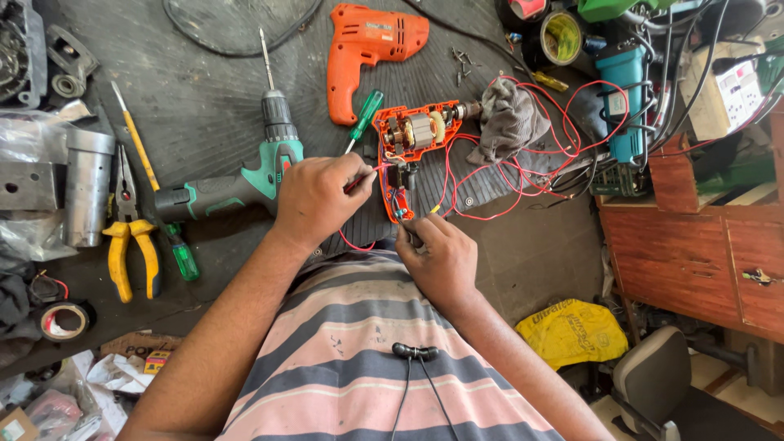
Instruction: The person repairs a disassembled cordless drill on a workbench, handling its open housing, motor and red wires, reconnecting the switch and wiring by hand, and using pliers to work on the components before adjusting the drill parts.
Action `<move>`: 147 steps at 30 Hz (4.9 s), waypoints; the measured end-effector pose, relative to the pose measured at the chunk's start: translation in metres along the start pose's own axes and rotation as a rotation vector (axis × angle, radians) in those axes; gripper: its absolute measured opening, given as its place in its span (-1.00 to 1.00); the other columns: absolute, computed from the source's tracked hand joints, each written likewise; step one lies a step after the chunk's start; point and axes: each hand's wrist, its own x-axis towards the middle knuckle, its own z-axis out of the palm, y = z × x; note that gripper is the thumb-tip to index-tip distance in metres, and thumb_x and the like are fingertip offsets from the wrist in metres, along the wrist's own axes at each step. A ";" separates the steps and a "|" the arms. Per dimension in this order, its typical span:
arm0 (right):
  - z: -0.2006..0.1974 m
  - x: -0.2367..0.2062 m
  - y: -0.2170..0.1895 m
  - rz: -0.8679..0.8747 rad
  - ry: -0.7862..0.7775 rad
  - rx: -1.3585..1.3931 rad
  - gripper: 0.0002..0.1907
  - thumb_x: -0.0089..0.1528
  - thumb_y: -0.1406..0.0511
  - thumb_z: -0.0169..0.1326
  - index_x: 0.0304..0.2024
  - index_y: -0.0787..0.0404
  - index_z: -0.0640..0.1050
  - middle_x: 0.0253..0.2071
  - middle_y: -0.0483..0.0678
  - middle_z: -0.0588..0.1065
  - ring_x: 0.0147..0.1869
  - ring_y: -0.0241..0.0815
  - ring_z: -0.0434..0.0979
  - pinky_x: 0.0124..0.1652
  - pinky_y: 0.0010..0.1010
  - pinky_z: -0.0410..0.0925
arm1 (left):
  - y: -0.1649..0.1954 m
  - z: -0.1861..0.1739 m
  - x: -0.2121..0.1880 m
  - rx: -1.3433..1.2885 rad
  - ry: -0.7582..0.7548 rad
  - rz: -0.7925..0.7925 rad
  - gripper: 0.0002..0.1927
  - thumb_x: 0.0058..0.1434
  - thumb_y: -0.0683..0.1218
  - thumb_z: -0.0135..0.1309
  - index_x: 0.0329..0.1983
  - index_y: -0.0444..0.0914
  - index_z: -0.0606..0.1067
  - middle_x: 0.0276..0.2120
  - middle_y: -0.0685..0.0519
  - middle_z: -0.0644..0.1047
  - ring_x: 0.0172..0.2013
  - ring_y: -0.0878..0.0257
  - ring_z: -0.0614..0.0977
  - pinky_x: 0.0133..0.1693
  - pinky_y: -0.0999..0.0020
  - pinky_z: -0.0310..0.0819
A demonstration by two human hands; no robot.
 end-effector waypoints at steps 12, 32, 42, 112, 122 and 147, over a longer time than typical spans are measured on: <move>0.001 -0.001 0.000 0.045 -0.027 0.013 -0.89 0.15 0.30 0.27 -0.33 0.19 0.62 -0.44 -0.07 0.52 -0.39 -0.08 0.57 -0.37 -0.27 0.40 | -0.003 -0.002 -0.002 -0.059 0.014 0.004 -0.81 0.14 -0.14 0.32 -0.40 -0.21 0.49 -0.55 0.06 0.56 -0.47 0.09 0.63 -0.44 0.15 0.46; 0.001 0.006 0.000 0.029 0.005 0.023 -0.89 0.14 0.31 0.29 -0.35 0.20 0.62 -0.44 -0.06 0.52 -0.40 -0.06 0.57 -0.37 -0.28 0.40 | -0.005 0.000 0.004 -0.044 -0.006 -0.025 -0.82 0.14 -0.15 0.31 -0.40 -0.23 0.50 -0.51 0.03 0.59 -0.46 0.07 0.65 -0.43 0.15 0.48; -0.017 -0.024 0.043 0.754 -0.100 0.964 -0.86 0.37 0.32 0.06 -0.20 0.30 0.51 -0.38 -0.10 0.46 -0.35 -0.36 0.39 -0.32 -0.46 0.30 | 0.022 -0.006 -0.018 -0.736 0.051 -0.711 -0.88 0.35 -0.11 0.15 -0.20 -0.28 0.56 -0.49 0.08 0.59 -0.51 0.45 0.49 -0.44 0.49 0.36; -0.184 0.034 0.220 0.108 -1.045 1.127 -0.77 0.48 0.27 -0.07 -0.14 0.31 0.51 -0.31 -0.18 0.37 -0.32 -0.47 0.34 -0.35 -0.57 0.30 | 0.238 0.150 0.038 -0.490 0.168 -0.108 -0.83 0.16 -0.19 0.30 -0.24 -0.28 0.54 -0.28 0.02 0.60 -0.23 0.14 0.66 -0.15 0.25 0.53; -0.128 0.027 0.092 0.247 -0.909 1.107 -0.78 0.47 0.28 -0.07 -0.07 0.31 0.52 -0.34 -0.18 0.43 -0.36 -0.46 0.38 -0.37 -0.56 0.31 | 0.162 0.027 0.020 -0.615 0.022 -0.026 -0.83 0.16 -0.19 0.31 -0.24 -0.26 0.54 -0.28 0.04 0.59 -0.23 0.15 0.65 -0.16 0.26 0.55; -0.083 0.032 0.073 -0.007 -0.413 0.768 -0.86 0.36 0.34 0.11 -0.14 0.34 0.58 -0.20 -0.01 0.58 -0.09 -0.17 0.59 -0.07 -0.37 0.43 | 0.064 -0.006 0.026 -0.807 -0.360 -0.217 -0.88 0.18 -0.24 0.26 -0.27 -0.30 0.54 -0.29 0.02 0.70 -0.25 0.19 0.78 -0.18 0.32 0.65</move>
